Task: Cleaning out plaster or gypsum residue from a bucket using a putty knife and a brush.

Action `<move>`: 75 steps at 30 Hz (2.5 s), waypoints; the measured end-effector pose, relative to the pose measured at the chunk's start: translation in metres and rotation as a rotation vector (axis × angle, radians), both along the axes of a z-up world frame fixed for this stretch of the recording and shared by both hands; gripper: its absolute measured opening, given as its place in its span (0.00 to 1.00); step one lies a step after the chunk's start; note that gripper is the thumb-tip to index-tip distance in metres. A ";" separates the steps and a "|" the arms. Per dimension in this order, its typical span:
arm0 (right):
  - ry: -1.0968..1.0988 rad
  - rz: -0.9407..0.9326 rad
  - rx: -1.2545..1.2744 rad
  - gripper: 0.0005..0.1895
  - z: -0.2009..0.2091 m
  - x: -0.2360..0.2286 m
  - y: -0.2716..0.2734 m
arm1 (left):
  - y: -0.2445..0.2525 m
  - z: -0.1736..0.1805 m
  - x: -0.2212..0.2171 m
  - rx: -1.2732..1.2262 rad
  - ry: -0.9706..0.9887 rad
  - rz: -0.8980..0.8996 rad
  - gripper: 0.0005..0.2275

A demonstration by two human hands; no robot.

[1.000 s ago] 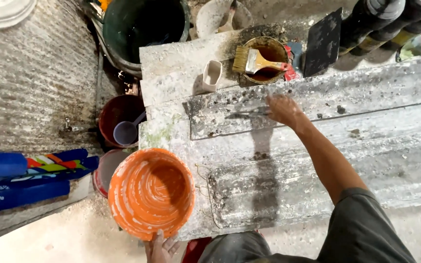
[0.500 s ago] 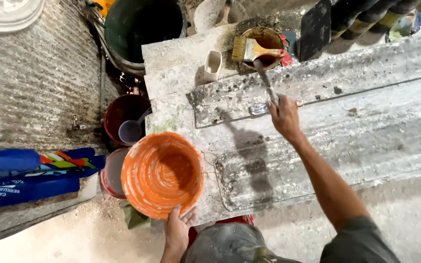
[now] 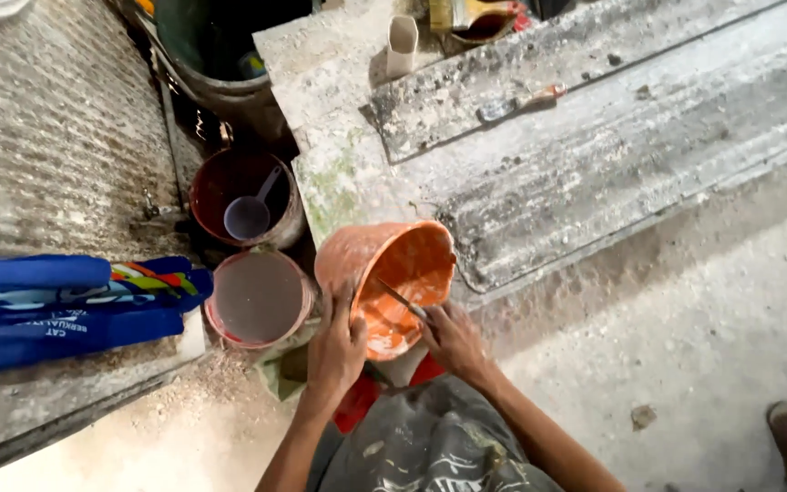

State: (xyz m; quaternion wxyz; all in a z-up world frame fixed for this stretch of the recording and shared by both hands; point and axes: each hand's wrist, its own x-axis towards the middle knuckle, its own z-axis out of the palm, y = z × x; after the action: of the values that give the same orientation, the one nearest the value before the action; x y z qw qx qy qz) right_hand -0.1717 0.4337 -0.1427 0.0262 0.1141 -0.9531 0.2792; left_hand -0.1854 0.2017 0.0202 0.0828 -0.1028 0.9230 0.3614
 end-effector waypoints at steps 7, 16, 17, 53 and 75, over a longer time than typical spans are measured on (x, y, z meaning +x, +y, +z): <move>0.167 -0.071 0.402 0.08 -0.051 -0.056 -0.044 | -0.017 -0.035 0.010 -0.071 0.101 -0.195 0.29; -0.614 0.423 -0.451 0.19 -0.052 -0.019 -0.044 | 0.001 -0.043 0.034 -0.011 -0.085 -0.224 0.35; -0.365 0.206 -0.026 0.14 -0.081 -0.030 -0.036 | 0.001 -0.047 0.029 -0.047 -0.097 -0.220 0.36; -0.341 0.166 0.050 0.25 -0.081 0.024 -0.042 | 0.012 -0.098 0.049 -0.229 -0.020 -0.079 0.39; -0.638 0.327 0.010 0.23 0.028 -0.060 -0.062 | 0.002 -0.038 0.015 0.202 -0.304 0.324 0.36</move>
State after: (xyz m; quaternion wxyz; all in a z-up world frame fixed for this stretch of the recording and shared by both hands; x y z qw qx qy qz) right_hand -0.2312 0.3713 -0.1145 -0.3182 0.1723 -0.8837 0.2968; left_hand -0.1700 0.2033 -0.0176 0.1716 -0.2939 0.8307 0.4407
